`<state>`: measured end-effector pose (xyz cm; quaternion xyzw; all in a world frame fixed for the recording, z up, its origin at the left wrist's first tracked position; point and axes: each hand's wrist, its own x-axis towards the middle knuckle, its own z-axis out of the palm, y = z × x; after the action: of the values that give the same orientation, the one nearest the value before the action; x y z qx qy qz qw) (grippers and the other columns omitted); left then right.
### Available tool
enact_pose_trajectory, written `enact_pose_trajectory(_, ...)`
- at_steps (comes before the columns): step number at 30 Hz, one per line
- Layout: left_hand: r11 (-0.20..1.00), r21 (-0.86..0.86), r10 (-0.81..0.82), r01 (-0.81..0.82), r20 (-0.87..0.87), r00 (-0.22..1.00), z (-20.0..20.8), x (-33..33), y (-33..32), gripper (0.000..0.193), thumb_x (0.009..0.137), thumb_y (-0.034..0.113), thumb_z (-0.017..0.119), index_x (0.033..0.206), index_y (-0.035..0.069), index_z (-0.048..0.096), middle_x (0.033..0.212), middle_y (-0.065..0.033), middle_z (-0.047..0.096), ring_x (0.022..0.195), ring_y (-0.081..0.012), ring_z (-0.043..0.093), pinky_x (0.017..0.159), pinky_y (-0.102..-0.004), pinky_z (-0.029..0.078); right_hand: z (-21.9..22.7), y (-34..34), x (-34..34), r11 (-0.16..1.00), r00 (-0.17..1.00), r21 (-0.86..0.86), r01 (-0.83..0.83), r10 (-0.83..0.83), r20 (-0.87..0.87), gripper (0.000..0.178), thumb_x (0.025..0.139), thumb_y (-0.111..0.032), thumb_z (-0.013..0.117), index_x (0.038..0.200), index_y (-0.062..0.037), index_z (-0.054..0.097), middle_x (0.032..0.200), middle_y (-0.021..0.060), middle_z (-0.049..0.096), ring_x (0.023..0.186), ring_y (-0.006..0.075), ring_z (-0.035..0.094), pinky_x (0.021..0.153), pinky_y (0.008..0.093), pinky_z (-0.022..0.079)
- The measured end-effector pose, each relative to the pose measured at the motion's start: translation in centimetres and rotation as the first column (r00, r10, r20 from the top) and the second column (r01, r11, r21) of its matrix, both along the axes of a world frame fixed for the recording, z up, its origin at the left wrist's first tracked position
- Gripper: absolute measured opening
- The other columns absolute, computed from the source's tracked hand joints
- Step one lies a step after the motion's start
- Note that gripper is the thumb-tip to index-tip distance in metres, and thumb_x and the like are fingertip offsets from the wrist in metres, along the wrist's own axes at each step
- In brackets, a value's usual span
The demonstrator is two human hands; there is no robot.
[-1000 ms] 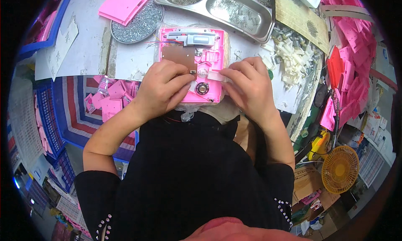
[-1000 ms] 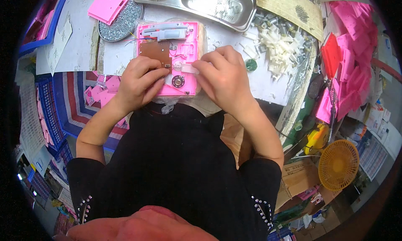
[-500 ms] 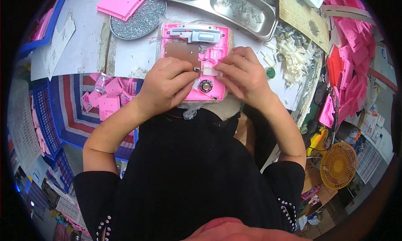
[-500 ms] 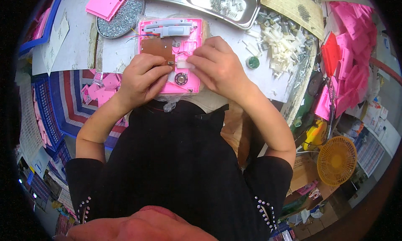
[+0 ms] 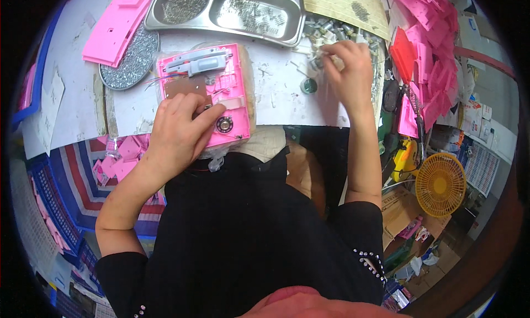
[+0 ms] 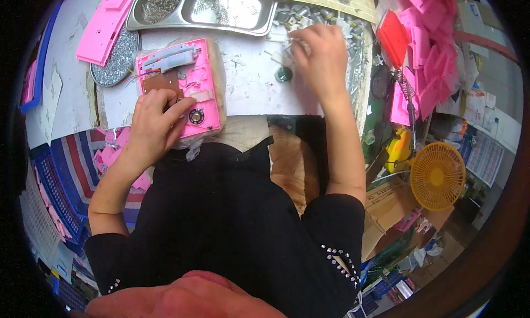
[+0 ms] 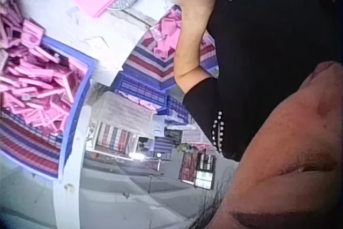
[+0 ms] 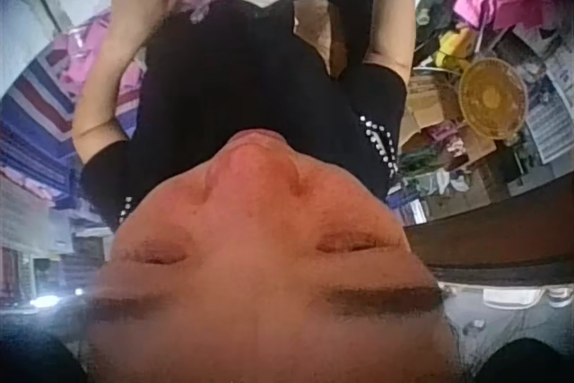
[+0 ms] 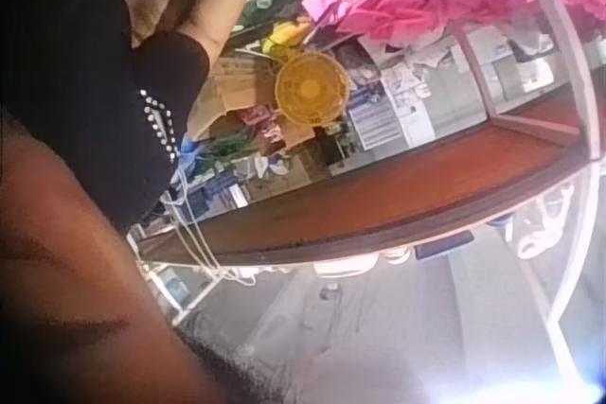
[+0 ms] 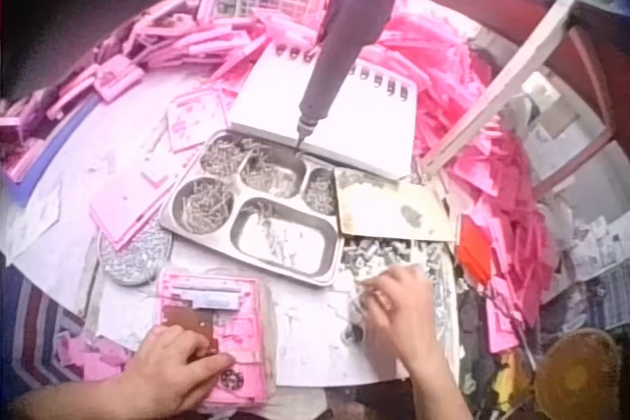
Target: Assembling small mechanical components and gears into a toy sewing machine casing.
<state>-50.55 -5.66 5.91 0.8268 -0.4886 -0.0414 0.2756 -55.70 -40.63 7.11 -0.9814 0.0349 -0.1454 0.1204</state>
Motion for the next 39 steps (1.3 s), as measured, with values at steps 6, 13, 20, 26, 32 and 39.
enact_pose_trajectory(6, 0.999, 0.033, 0.014, -0.012, -0.075, 0.997, 0.5, 0.3, -0.4, 0.036, 0.079, 0.009, 0.073, 0.115, 0.011, 0.069, 0.095, -0.009, 0.054, 0.091, -0.0299, 0.054, 0.08, -0.0412, 0.041, -2.1, 0.5, 4.9, 0.946, 0.98, -0.274, 0.175, -0.193, -0.039, 0.024, 0.081, -0.032, 0.076, 0.088, -0.0099, 0.078, 0.094, 0.0085, 0.07, 0.095, 0.0302, 0.058, 0.087, 0.0454, 0.044)
enact_pose_trajectory(13, 0.965, -0.212, 0.088, -0.157, -0.301, 0.95, 2.0, 0.7, -0.6, 0.027, 0.086, 0.008, 0.069, 0.113, 0.006, 0.069, 0.092, -0.0088, 0.058, 0.08, -0.025, 0.059, 0.072, -0.0363, 0.048, -1.4, 0.6, 3.3, 0.98, 0.992, 0.194, 0.044, -0.066, 0.106, 0.025, 0.08, -0.024, 0.078, 0.099, -0.0072, 0.076, 0.09, 0.0067, 0.067, 0.093, 0.0243, 0.06, 0.084, 0.0384, 0.045)
enact_pose_trajectory(20, 0.965, -0.253, -0.187, -0.065, -0.844, 0.502, 4.6, 4.4, -8.7, 0.027, 0.095, 0.022, 0.068, 0.106, -0.002, 0.067, 0.09, -0.013, 0.068, 0.08, -0.0198, 0.065, 0.071, -0.0322, 0.051, 0.0, 7.1, -1.3, 0.161, 0.968, 0.959, -0.233, 0.13, 0.214, 0.031, 0.086, -0.005, 0.076, 0.116, 0.0018, 0.07, 0.102, 0.0066, 0.068, 0.098, 0.0155, 0.062, 0.092, 0.031, 0.048)
enact_pose_trajectory(26, 0.925, -0.209, -0.356, 0.317, -0.193, 0.914, 5.2, 4.6, -10.5, 0.02, 0.09, 0.022, 0.07, 0.094, 0.003, 0.064, 0.082, -0.0093, 0.063, 0.07, -0.0308, 0.063, 0.061, -0.0393, 0.051, 0.3, 4.7, -4.9, -0.393, 0.962, 0.919, 0.012, 0.255, 0.096, 0.035, 0.092, -0.007, 0.071, 0.124, 0.0063, 0.065, 0.106, 0.0148, 0.072, 0.085, 0.015, 0.07, 0.071, 0.0266, 0.055)
enact_pose_trajectory(32, 0.767, -0.188, -0.623, 0.614, 0.014, 0.782, 5.0, 5.9, -14.3, 0.028, 0.083, 0.019, 0.076, 0.104, 0.005, 0.064, 0.088, -0.01, 0.063, 0.076, -0.0316, 0.064, 0.066, -0.0419, 0.052, -0.3, 3.1, -7.1, -0.623, 0.972, 0.778, 0.081, 0.222, 0.076, 0.021, 0.09, -0.004, 0.072, 0.108, 0.0033, 0.063, 0.082, 0.0092, 0.066, 0.068, 0.0147, 0.062, 0.062, 0.0283, 0.052)
enact_pose_trajectory(39, 0.681, -0.251, -0.728, 0.688, -0.33, 0.601, 4.3, 8.7, -21.1, 0.013, 0.092, 0.013, 0.067, 0.095, 0.0, 0.069, 0.084, -0.0165, 0.068, 0.077, -0.0341, 0.066, 0.069, -0.0398, 0.052, -1.9, 2.5, -7.4, -0.654, 0.984, 0.743, -0.143, -0.013, 0.177, 0.019, 0.09, -0.002, 0.068, 0.106, 0.0012, 0.059, 0.081, 0.0137, 0.065, 0.068, 0.0209, 0.063, 0.065, 0.033, 0.053)
